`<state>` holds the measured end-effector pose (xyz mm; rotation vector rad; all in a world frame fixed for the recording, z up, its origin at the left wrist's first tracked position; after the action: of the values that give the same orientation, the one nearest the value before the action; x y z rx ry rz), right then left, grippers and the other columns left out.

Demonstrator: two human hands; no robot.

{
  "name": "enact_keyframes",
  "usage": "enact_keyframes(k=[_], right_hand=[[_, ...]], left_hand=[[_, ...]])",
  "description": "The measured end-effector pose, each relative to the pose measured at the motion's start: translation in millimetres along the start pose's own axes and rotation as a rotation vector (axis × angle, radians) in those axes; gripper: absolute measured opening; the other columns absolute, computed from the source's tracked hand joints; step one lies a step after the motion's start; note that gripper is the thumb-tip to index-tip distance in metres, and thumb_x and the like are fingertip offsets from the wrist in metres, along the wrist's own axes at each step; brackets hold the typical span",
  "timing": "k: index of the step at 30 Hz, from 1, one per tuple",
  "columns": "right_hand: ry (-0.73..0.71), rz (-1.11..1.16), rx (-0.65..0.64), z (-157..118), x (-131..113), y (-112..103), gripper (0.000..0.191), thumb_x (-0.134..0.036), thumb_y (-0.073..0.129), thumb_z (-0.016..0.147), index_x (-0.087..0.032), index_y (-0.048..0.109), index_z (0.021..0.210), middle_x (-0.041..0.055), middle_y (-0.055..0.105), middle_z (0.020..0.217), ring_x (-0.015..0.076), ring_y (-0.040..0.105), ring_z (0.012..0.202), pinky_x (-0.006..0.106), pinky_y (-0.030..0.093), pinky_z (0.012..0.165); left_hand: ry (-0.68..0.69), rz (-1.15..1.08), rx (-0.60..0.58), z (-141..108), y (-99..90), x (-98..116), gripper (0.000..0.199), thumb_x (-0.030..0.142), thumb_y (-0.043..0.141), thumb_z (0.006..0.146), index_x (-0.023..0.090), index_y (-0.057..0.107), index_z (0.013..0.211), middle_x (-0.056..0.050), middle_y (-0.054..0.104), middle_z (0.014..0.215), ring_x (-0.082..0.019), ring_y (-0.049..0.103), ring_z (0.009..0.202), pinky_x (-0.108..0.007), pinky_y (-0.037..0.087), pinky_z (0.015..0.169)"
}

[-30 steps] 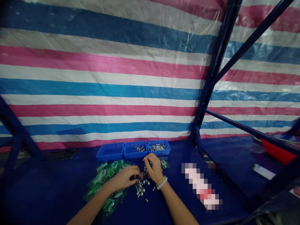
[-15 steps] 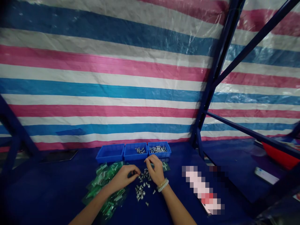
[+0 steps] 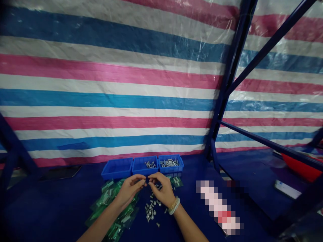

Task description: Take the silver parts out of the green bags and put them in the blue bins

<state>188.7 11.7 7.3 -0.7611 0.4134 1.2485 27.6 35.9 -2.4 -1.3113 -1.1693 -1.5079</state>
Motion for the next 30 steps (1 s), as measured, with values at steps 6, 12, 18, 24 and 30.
enact_keyframes(k=[6, 12, 18, 24, 30], right_hand=[[-0.015, 0.056, -0.022, 0, -4, 3, 0.015, -0.018, 0.061, 0.084, -0.021, 0.07, 0.095, 0.0047, 0.069, 0.08, 0.0169, 0.063, 0.071, 0.029, 0.051, 0.067], [-0.015, 0.056, -0.058, 3, -3, 2, 0.013, -0.019, 0.061, 0.085, -0.021, 0.072, 0.09, 0.0048, 0.069, 0.079, 0.0174, 0.065, 0.074, 0.029, 0.053, 0.069], [-0.002, 0.038, -0.056, 3, -5, -1, 0.01, -0.021, 0.061, 0.084, -0.02, 0.071, 0.085, 0.0047, 0.068, 0.078, 0.0175, 0.063, 0.073, 0.029, 0.051, 0.069], [0.06, 0.026, 0.002, 2, -5, -2, 0.01, -0.022, 0.06, 0.085, -0.018, 0.066, 0.077, 0.0029, 0.064, 0.073, 0.0162, 0.059, 0.068, 0.028, 0.047, 0.066], [0.049, 0.025, -0.097, -1, -3, 7, 0.024, -0.024, 0.049, 0.092, -0.018, 0.062, 0.073, 0.0024, 0.06, 0.07, 0.0152, 0.056, 0.067, 0.026, 0.044, 0.065]], left_hand=[[0.098, 0.038, -0.039, 2, -1.1, -3, 0.033, 0.032, 0.078, 0.065, 0.015, 0.065, 0.091, -0.002, 0.069, 0.073, -0.017, 0.065, 0.068, -0.027, 0.048, 0.066], [0.132, 0.078, -0.047, 3, -1.7, -2, 0.034, 0.031, 0.078, 0.065, 0.016, 0.064, 0.092, -0.003, 0.068, 0.079, -0.016, 0.064, 0.066, -0.027, 0.049, 0.064], [0.133, 0.068, -0.07, 2, -1.0, -1, 0.033, 0.029, 0.079, 0.064, 0.017, 0.063, 0.09, -0.003, 0.066, 0.087, -0.015, 0.065, 0.066, -0.027, 0.05, 0.064], [0.144, 0.109, -0.098, -5, 8.0, 1, 0.031, 0.023, 0.081, 0.062, 0.017, 0.061, 0.084, 0.0, 0.064, 0.073, -0.014, 0.063, 0.067, -0.024, 0.05, 0.066], [0.305, 0.297, 0.01, -11, 10.9, 6, 0.013, 0.026, 0.071, 0.073, 0.016, 0.064, 0.078, -0.001, 0.061, 0.071, -0.015, 0.059, 0.066, -0.025, 0.05, 0.066]])
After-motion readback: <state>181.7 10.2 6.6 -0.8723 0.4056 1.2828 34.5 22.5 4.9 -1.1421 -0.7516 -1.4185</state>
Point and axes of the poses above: each hand's wrist, its own z-axis towards the middle knuckle, its own y-axis out of the palm, x = y × z, the point moved 3 cm from there along z, towards the middle knuckle
